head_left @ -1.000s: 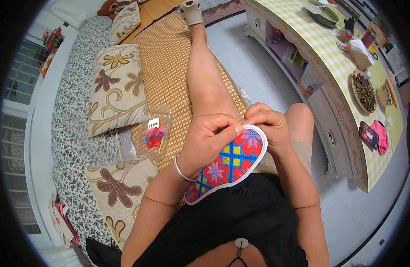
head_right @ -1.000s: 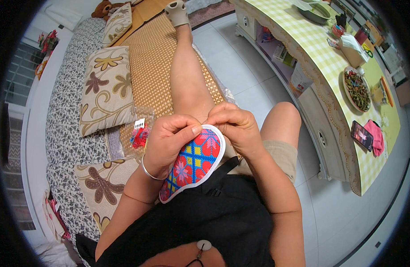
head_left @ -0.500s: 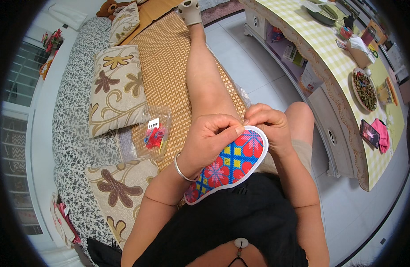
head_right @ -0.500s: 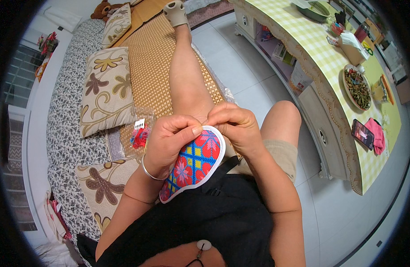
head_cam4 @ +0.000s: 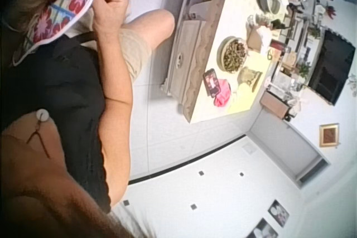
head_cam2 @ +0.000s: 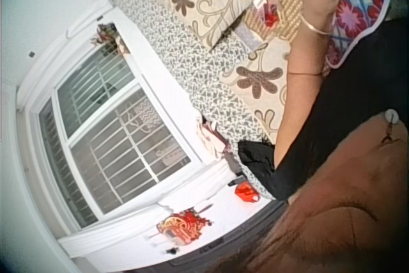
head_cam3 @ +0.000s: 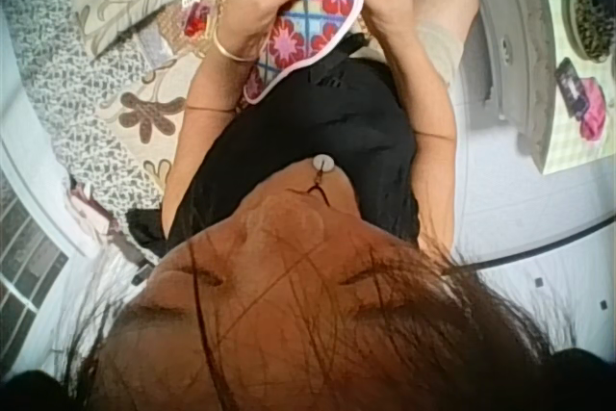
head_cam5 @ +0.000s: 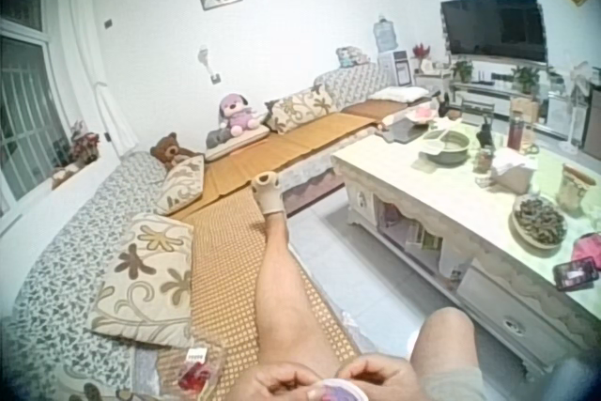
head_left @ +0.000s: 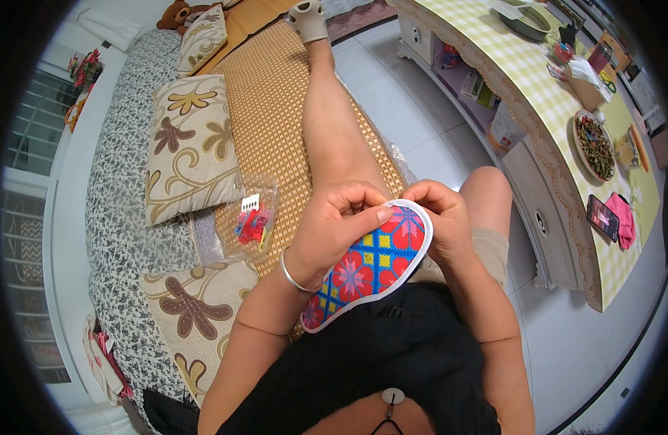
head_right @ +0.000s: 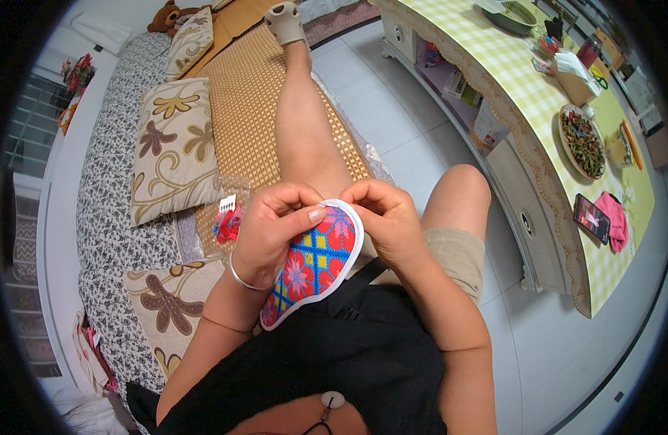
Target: The person sews a colorful decorative pattern onto a shoe insole by hand with a needle and pink thread.
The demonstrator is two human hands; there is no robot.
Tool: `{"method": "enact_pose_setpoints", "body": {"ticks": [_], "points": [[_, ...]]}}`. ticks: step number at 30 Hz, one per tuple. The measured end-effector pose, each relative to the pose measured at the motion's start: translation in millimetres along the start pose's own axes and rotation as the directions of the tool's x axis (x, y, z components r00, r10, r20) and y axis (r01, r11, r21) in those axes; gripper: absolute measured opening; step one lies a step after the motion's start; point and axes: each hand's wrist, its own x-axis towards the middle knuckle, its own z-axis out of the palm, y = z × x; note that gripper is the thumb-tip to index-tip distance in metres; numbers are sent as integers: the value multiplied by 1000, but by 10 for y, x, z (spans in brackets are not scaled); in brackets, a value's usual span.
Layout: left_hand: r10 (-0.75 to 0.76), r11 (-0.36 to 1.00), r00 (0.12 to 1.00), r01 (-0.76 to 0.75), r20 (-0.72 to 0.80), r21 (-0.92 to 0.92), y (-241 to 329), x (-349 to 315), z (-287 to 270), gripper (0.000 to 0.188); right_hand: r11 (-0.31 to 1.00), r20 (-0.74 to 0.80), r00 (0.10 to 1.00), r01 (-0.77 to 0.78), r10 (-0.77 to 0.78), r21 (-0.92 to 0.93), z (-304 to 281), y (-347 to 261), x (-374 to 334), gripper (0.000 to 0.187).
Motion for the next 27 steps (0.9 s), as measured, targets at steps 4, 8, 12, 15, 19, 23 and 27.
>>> {"method": "enact_pose_setpoints", "body": {"ticks": [4,8,12,15,19,23,27], "points": [[21,986,996,-7,-84,167,122,62,63,12,1000,-45,999,-14,14,-4,92,-62,81,9],[39,978,996,-21,-83,208,104,136,-90,15,980,68,987,153,-146,-124,22,-33,215,12],[111,993,991,-109,-69,39,-63,143,-311,9,969,153,966,224,-207,-103,129,-118,277,9],[148,989,989,-148,10,12,-72,235,-165,9,967,168,953,255,-252,2,78,-63,260,11],[231,968,969,-221,-84,119,-61,313,-132,7,743,29,815,543,-579,-392,5,-204,292,8],[431,864,895,-372,-116,338,-53,375,-157,7,210,256,518,679,-816,-704,114,-495,282,9],[487,804,874,-447,-2,392,-69,424,-187,11,6,411,437,691,-800,-723,134,-357,416,13]]}}
